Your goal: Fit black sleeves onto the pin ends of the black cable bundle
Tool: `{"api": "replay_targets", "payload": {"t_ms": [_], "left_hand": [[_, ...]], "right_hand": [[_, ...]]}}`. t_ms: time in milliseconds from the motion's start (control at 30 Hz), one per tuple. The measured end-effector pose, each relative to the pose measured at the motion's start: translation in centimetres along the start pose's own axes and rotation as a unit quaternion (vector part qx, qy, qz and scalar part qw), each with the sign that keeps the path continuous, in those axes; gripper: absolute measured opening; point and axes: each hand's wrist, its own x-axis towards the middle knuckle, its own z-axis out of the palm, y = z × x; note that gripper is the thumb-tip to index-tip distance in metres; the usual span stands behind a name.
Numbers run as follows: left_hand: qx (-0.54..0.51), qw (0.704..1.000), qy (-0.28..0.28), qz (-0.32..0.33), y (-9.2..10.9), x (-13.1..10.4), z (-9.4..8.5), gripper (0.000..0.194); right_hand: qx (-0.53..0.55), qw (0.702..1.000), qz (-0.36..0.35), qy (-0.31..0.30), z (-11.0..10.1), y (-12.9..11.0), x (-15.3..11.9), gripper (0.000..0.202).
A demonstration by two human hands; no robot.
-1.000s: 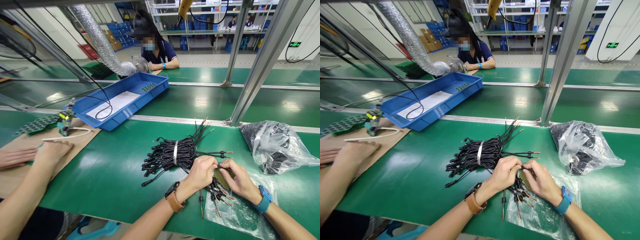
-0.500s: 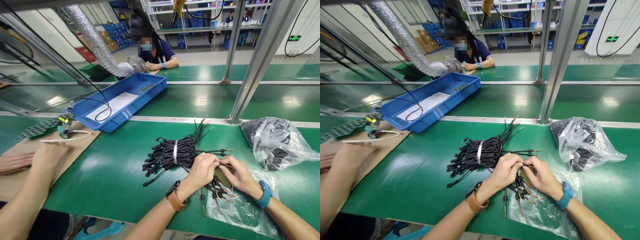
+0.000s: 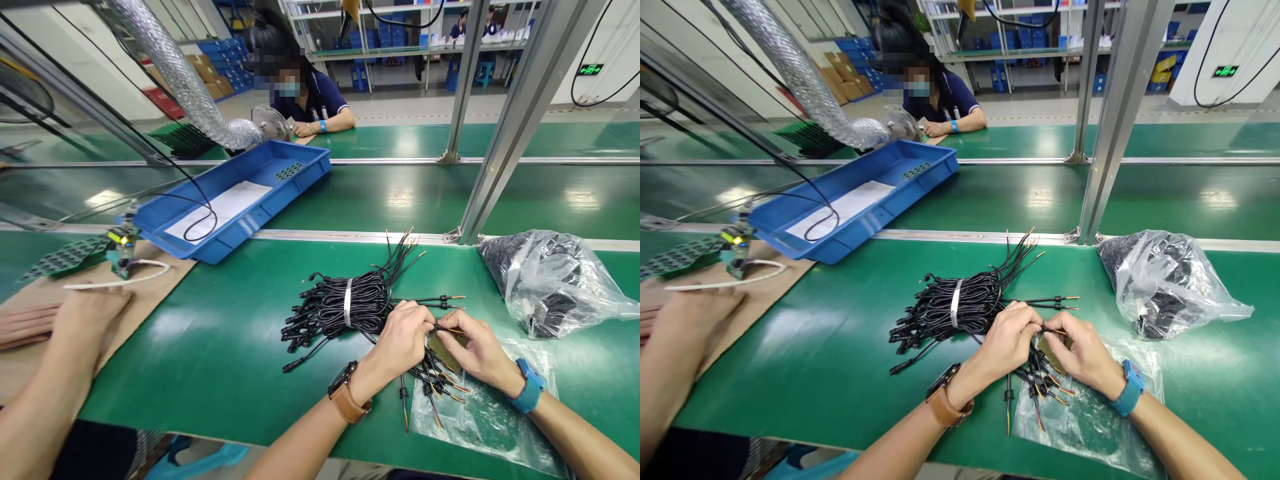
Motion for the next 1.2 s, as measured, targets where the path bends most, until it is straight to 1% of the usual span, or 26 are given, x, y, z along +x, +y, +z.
{"api": "replay_targets", "payload": {"t_ms": [133,267,500,700,800,900,967,1033,1100,1133,1200], "left_hand": [[0.000,1.000,0.002,0.003,-0.2,-0.2,0.3,0.018],[0.001,1.000,0.003,-0.007,-0.2,-0.3,0.4,0.019],[0.038,0.999,-0.022,-0.023,0.7,0.1,-0.4,0.015],[0.013,1.000,0.002,-0.016,0.3,0.0,-0.1,0.019],[0.008,1.000,0.005,-0.010,0.2,0.0,0.0,0.020],[0.012,1.000,-0.003,-0.007,0.3,0.0,-0.1,0.021],[0.028,0.999,-0.019,-0.012,0.6,0.1,-0.3,0.021],[0.059,0.997,-0.036,-0.017,1.0,0.0,-0.6,0.021],[0.093,0.994,-0.048,-0.018,1.4,-0.1,-0.9,0.019],[0.107,0.993,-0.055,-0.018,1.6,-0.2,-1.1,0.018],[0.127,0.988,-0.083,-0.022,2.1,-0.3,-1.7,0.018]], "right_hand": [[0.012,1.000,0.004,-0.018,0.5,0.4,-0.2,0.008],[0.004,1.000,-0.010,-0.003,0.8,0.8,0.0,0.007],[-0.010,1.000,-0.004,0.004,0.2,0.8,0.2,0.007],[-0.004,1.000,0.000,-0.009,0.3,0.9,-0.1,0.008],[-0.001,1.000,-0.005,-0.015,0.5,1.0,-0.3,0.010],[-0.005,1.000,-0.005,-0.021,0.7,1.3,-0.2,0.011],[-0.018,0.999,-0.005,-0.032,0.6,1.4,0.0,0.011],[-0.057,0.997,-0.018,-0.057,-0.2,1.1,0.3,0.013],[-0.115,0.990,-0.046,-0.069,-2.0,0.4,0.5,0.019],[-0.143,0.986,-0.059,-0.061,-3.2,-0.1,0.4,0.021],[-0.185,0.980,-0.074,-0.020,-6.3,-0.8,-0.1,0.018]]}}
